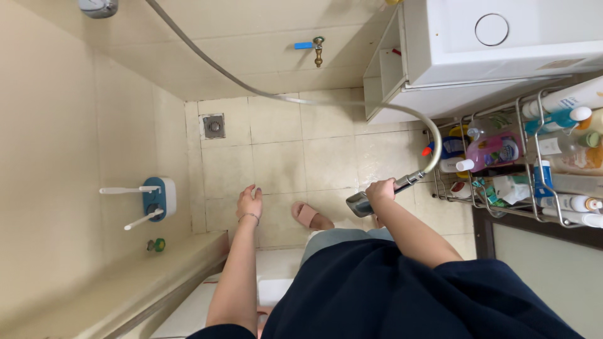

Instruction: The person scrubs the tiled bathroom floor with a red-bristled long-handled brush while simultaneously rinsing the area with a handheld shower head. They move around the toilet and a red bucket, directing water toward the floor drain.

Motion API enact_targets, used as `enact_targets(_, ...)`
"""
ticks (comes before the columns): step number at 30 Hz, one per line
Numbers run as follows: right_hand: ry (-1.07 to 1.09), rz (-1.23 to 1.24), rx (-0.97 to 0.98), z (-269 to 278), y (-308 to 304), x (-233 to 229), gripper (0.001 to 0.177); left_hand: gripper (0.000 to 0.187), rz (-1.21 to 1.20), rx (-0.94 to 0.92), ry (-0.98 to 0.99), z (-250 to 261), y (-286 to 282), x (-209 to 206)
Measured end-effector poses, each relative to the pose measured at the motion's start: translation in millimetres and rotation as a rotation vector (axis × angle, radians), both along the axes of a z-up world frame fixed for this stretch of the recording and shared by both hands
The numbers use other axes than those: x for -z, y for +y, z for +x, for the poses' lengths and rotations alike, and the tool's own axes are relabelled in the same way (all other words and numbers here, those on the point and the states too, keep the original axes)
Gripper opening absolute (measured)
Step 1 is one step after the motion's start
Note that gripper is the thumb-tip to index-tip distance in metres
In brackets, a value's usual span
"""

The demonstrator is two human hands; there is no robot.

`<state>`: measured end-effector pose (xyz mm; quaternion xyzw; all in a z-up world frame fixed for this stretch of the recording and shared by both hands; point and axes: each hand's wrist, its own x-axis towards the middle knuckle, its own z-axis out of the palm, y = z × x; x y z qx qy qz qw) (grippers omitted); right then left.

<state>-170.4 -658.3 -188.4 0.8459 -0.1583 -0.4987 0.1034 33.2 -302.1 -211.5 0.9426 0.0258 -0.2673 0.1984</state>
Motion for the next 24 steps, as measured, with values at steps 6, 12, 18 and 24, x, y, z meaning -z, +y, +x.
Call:
enact_targets(6, -0.022, 0.065, -0.076, -9.8, -24.4, -17.6, 0.03, 0.047, -0.114, -0.09, -0.036, -39.1, -38.0, -16.7)
enact_targets(12, 0.01, 0.177, -0.006, -41.1, -76.4, -36.7, 0.056, 0.046, -0.22, -0.17, -0.156, -100.4, -66.9, -2.8)
enact_targets(18, -0.073, 0.31, 0.042, -95.7, -145.4, 18.5, 0.041, 0.046, -0.216, -0.322, -0.187, -193.6, -111.3, -12.9)
enact_targets(24, -0.118, 0.337, -0.031, -150.9, -167.2, 49.2, 0.035, 0.045, -0.272, -0.399, -0.206, -277.4, -147.0, -40.3)
